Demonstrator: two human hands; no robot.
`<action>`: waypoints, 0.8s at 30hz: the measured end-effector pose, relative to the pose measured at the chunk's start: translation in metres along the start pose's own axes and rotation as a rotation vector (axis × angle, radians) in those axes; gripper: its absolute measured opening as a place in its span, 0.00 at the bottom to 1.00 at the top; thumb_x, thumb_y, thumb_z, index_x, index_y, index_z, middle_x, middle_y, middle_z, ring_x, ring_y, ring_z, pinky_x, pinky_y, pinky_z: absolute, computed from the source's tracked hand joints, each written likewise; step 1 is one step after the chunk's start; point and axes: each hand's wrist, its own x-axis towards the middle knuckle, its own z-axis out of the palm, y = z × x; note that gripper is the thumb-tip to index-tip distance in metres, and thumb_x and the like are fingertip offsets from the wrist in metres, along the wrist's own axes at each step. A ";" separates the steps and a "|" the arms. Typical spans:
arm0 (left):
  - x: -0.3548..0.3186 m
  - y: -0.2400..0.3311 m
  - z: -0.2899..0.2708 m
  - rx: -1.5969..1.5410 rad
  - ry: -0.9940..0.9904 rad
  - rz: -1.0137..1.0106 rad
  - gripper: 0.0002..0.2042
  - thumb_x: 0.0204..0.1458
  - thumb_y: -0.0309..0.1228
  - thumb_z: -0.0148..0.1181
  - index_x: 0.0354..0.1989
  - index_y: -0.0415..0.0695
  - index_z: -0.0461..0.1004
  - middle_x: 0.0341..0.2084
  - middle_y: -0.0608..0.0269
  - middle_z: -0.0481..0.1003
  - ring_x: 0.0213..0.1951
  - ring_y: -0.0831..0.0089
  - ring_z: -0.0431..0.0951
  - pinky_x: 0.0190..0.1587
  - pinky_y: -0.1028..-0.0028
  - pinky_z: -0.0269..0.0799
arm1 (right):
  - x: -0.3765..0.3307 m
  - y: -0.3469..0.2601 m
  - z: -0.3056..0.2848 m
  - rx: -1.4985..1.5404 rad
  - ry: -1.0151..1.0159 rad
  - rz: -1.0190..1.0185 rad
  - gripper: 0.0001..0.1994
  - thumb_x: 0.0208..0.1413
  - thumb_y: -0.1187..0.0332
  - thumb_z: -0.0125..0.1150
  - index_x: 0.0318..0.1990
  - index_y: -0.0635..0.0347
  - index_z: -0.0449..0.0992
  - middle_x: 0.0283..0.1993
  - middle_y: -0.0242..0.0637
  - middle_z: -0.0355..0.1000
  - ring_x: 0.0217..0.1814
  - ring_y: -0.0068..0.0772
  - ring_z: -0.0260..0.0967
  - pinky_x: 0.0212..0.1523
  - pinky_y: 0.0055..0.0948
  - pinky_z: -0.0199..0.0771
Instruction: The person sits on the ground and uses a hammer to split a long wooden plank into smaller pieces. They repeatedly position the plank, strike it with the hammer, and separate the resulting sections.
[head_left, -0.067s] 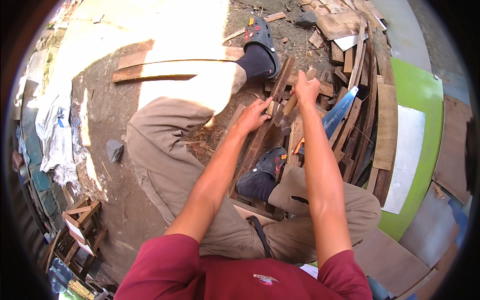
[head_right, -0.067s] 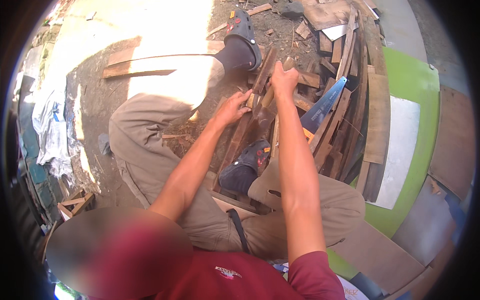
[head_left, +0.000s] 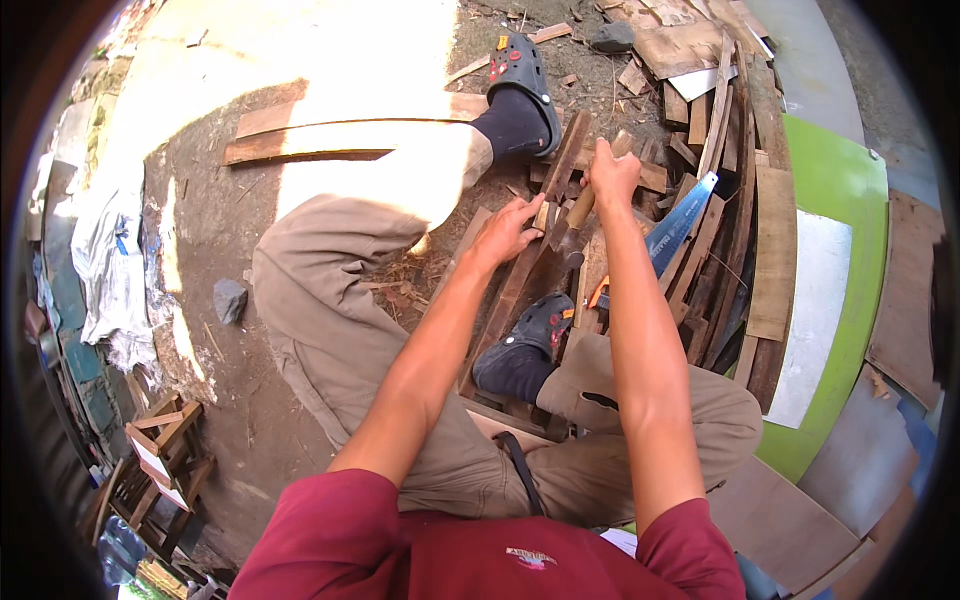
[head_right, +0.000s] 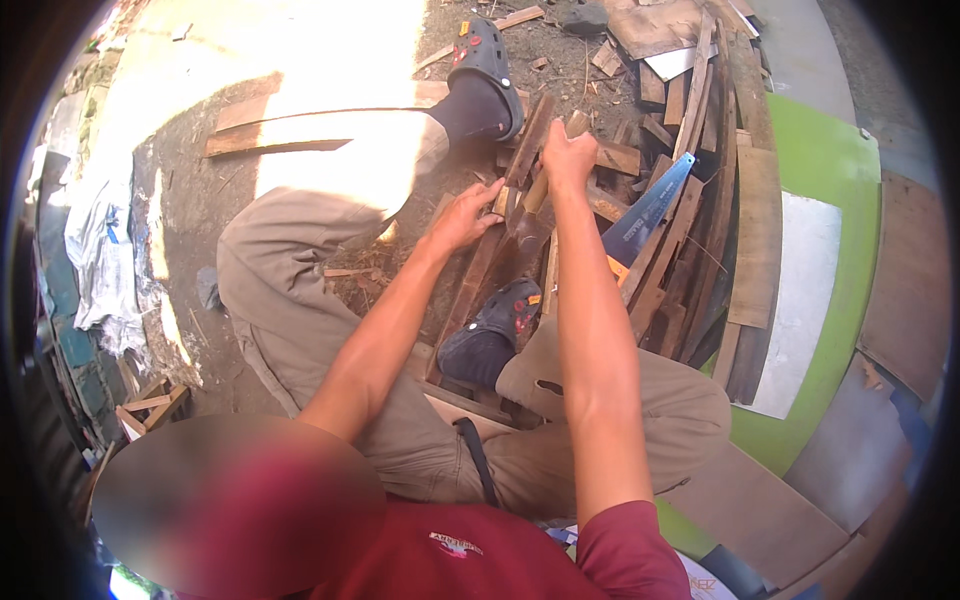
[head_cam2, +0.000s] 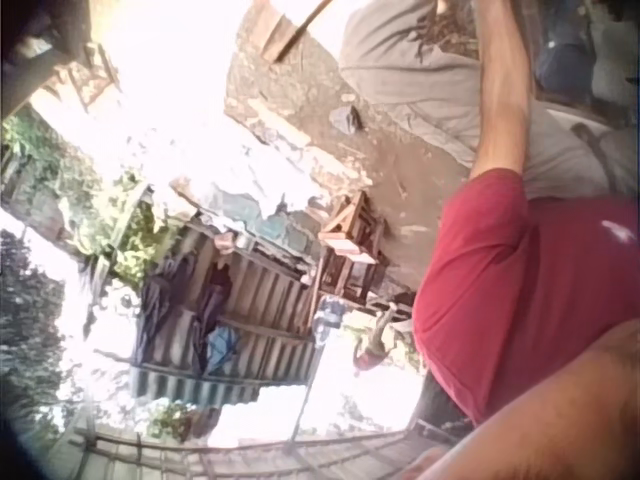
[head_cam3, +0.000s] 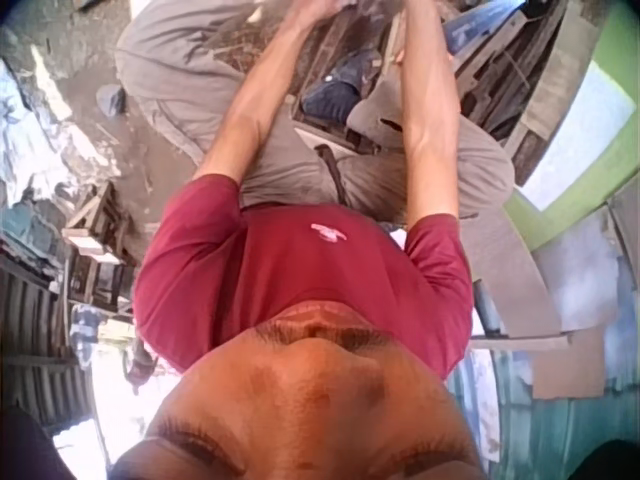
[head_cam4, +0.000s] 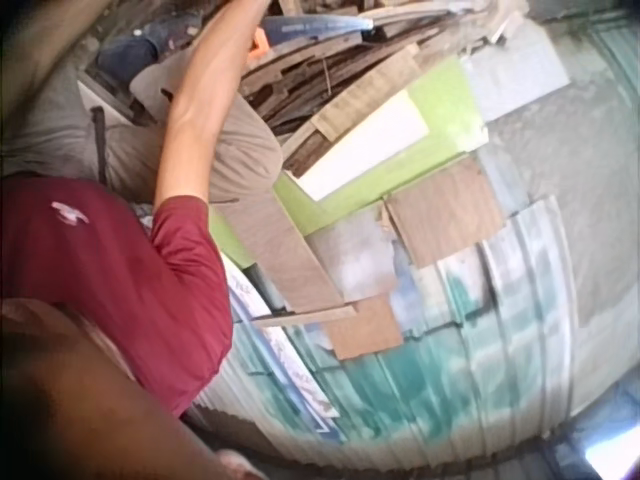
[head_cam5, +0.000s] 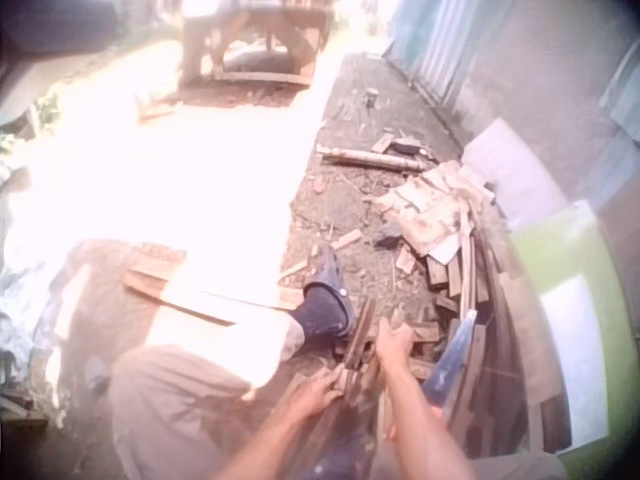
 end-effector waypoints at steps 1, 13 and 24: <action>-0.001 0.000 0.000 0.000 0.004 -0.001 0.34 0.49 0.31 0.68 0.66 0.50 0.63 0.43 0.50 0.72 0.46 0.52 0.74 0.48 0.63 0.70 | 0.004 0.000 0.003 -0.008 0.007 0.003 0.20 0.54 0.62 0.58 0.16 0.68 0.70 0.12 0.40 0.67 0.11 0.35 0.68 0.15 0.37 0.68; 0.008 0.006 0.001 -0.064 0.071 -0.017 0.31 0.49 0.30 0.68 0.64 0.44 0.65 0.42 0.51 0.73 0.42 0.57 0.74 0.47 0.65 0.70 | 0.057 -0.003 0.027 0.067 0.046 0.204 0.13 0.52 0.68 0.57 0.23 0.72 0.72 0.18 0.43 0.70 0.13 0.35 0.68 0.14 0.37 0.67; 0.013 0.002 -0.015 -0.192 -0.057 -0.060 0.31 0.49 0.29 0.69 0.63 0.41 0.66 0.34 0.60 0.72 0.34 0.68 0.72 0.42 0.70 0.70 | 0.073 0.001 0.037 0.144 -0.048 0.356 0.11 0.52 0.69 0.56 0.28 0.72 0.72 0.21 0.44 0.70 0.17 0.35 0.68 0.14 0.36 0.67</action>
